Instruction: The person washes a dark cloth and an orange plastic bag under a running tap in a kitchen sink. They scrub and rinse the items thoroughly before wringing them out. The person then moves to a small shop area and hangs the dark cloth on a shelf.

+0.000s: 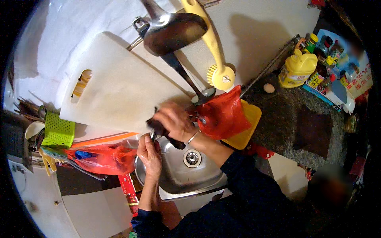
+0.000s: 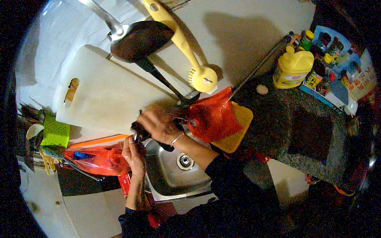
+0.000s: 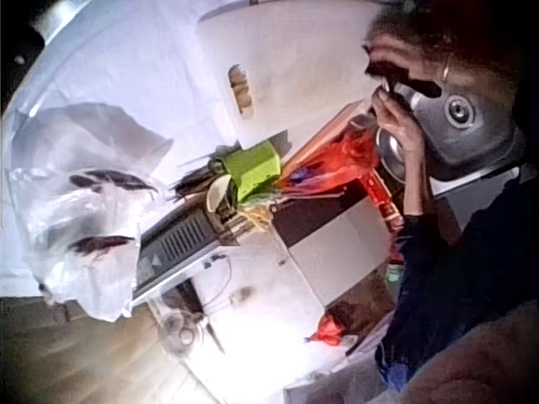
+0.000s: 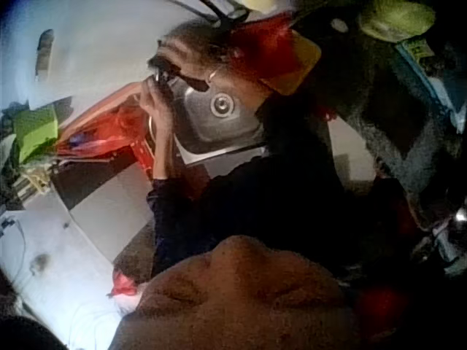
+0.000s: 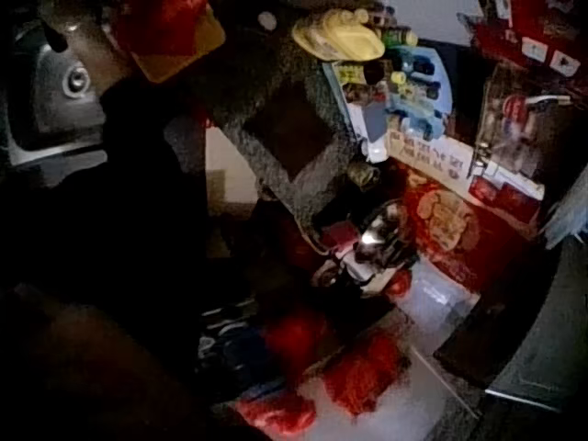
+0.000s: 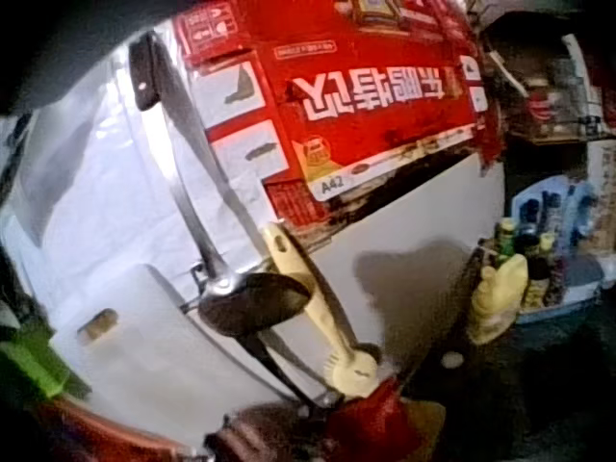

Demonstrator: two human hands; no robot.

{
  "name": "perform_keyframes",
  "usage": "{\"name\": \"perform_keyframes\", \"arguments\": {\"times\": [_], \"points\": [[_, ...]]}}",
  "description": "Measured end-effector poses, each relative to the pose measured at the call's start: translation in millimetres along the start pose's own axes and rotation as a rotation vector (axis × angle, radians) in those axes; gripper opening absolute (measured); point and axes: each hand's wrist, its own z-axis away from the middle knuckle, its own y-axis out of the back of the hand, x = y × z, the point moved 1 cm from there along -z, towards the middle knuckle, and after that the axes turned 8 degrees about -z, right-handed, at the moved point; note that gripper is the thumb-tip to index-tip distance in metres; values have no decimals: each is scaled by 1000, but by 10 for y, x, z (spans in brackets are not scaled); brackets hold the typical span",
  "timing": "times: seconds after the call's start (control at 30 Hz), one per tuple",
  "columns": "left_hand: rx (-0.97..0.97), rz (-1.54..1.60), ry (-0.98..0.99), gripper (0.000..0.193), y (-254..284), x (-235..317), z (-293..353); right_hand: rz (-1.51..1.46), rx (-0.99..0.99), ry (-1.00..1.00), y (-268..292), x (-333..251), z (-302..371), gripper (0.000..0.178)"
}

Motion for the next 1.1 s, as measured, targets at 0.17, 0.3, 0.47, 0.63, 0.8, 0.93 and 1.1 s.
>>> {"name": "perform_keyframes", "arguments": {"times": [0.17, 0.3, 0.47, 0.63, 0.8, 0.93, 1.1], "points": [[-57, 168, -5, 26, 41, -194, -38, 288, -111, -583, -41, 693, 1222, 63], [-136, 209, 58, 30, 59, -162, -109, 380, -251, -557, 40, 696, 1254, 67], [-252, 400, 164, 31, 234, -192, -186, 223, -119, -543, 244, 275, 1133, 51], [-315, 425, 275, 42, 291, -380, -128, -764, 304, -1043, 235, -319, 821, 42], [-372, 652, 370, 50, 191, -425, -144, -1094, 41, -1050, -10, -889, 301, 60], [-318, 344, 130, 55, 111, -443, -190, -1292, 513, -916, -558, -1143, 248, 60], [-310, 303, -8, 57, 51, -261, -196, -1094, 539, -971, -378, -895, -45, 28]]}}
